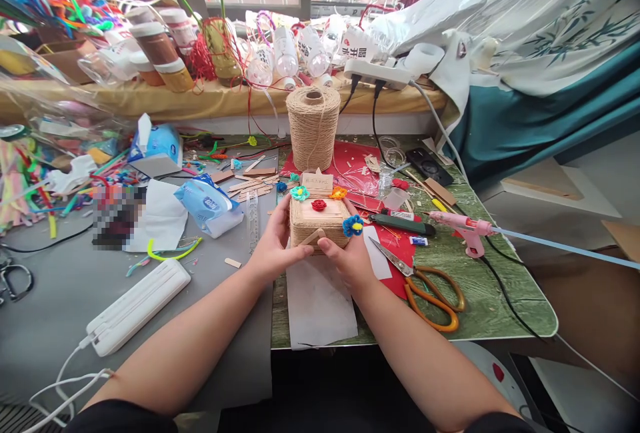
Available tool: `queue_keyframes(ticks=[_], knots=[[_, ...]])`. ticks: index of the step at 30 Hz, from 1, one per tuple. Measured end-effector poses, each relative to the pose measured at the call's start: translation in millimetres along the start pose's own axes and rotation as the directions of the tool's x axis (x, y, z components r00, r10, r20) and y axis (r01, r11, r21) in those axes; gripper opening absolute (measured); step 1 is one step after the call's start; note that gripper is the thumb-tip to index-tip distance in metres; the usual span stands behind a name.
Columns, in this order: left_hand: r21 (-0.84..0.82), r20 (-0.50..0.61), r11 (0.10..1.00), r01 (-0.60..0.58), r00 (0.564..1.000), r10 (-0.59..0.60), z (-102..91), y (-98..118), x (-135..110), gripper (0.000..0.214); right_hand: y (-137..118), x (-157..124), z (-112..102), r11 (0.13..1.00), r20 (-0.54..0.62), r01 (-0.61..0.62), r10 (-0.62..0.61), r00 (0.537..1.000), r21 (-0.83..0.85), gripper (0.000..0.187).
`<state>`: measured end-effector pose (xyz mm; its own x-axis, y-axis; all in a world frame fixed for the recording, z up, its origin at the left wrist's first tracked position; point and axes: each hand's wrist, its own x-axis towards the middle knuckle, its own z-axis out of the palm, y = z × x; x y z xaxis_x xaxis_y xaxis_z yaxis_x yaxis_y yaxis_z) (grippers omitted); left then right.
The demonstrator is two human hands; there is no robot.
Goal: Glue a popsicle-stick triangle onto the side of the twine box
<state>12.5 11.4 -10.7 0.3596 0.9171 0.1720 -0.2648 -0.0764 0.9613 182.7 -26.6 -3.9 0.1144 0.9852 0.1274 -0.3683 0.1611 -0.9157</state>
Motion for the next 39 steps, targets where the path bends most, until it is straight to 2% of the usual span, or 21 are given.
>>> queue_keyframes(ticks=[9,17,23,26,30,33,39], knots=[[0.153,0.050,0.983,-0.106,0.994,0.099,-4.0,0,-2,0.113,6,1,-2,0.999,-0.028,0.016,-0.018,0.999,-0.046,0.099],[0.155,0.039,0.983,-0.099,0.995,0.094,-3.4,1,-2,0.113,1,3,0,0.999,-0.017,0.009,-0.010,1.000,-0.035,0.094],[0.141,0.076,0.990,-0.025,0.997,0.014,-8.3,1,2,0.109,4,4,-3,0.998,-0.024,0.008,-0.009,1.000,-0.067,0.096],[0.196,0.076,0.980,0.019,0.996,-0.035,-13.0,1,6,0.109,5,7,-6,0.995,-0.007,0.013,-0.014,1.000,-0.100,0.101],[0.268,0.074,0.963,0.021,0.996,-0.043,-18.1,0,9,0.112,5,12,-12,0.993,0.047,0.007,-0.001,0.999,-0.121,0.102],[0.256,0.081,0.966,0.036,0.995,-0.059,-18.5,0,10,0.114,4,15,-14,0.992,0.056,0.003,0.004,0.998,-0.126,0.102],[0.178,0.043,0.973,0.148,0.987,-0.158,-13.0,-1,10,0.116,8,17,-14,0.995,0.010,-0.060,0.061,0.998,-0.077,0.103]])
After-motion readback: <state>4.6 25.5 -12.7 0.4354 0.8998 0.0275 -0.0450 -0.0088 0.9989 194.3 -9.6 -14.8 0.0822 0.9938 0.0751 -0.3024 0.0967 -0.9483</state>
